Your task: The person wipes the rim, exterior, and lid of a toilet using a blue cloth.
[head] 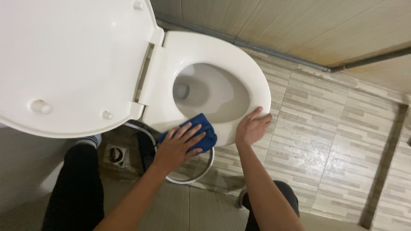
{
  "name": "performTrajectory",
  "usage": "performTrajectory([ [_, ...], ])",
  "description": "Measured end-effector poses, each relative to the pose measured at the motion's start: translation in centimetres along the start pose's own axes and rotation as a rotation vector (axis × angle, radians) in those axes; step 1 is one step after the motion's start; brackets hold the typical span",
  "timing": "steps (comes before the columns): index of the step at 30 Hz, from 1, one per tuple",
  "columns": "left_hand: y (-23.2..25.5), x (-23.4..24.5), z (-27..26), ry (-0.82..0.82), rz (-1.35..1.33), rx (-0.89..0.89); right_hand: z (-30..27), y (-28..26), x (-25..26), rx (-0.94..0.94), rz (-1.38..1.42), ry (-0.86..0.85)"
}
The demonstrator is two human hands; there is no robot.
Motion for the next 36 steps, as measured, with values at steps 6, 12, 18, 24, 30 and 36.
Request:
performTrajectory([
  [6, -4.8, -0.5, 0.3, 0.045, 0.148, 0.107, -0.1, -0.2, 0.0, 0.005, 0.002, -0.004],
  [12, -11.0, 4.2, -0.4, 0.197, 0.206, 0.308, 0.0, 0.0, 0.0, 0.004, 0.014, -0.003],
  [18, -12.3, 4.5, 0.2, 0.293, 0.129, 0.505, 0.2, 0.1, 0.0, -0.023, 0.010, 0.017],
  [24, -8.0, 5.5, 1.2, 0.413, 0.382, 0.432, 0.6, 0.1, -0.4, -0.003, -0.009, 0.014],
  [30, -10.5, 6.5, -1.1, 0.390, -0.094, 0.512, 0.6, 0.1, -0.6, -0.005, -0.022, -0.005],
  [36, -10.4, 9.5, 1.8, 0.537, 0.261, 0.395, 0.4, 0.0, -0.3, -0.019, -0.006, -0.013],
])
Point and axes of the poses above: each hand's wrist, its own z-axis towards the middle knuckle, its own x-axis out of the back of the hand, y = z × x, the point moved 10 cm from there along z, towards the middle knuckle, and after that the axes turned 8 degrees about -x, right-handed, at the moved point
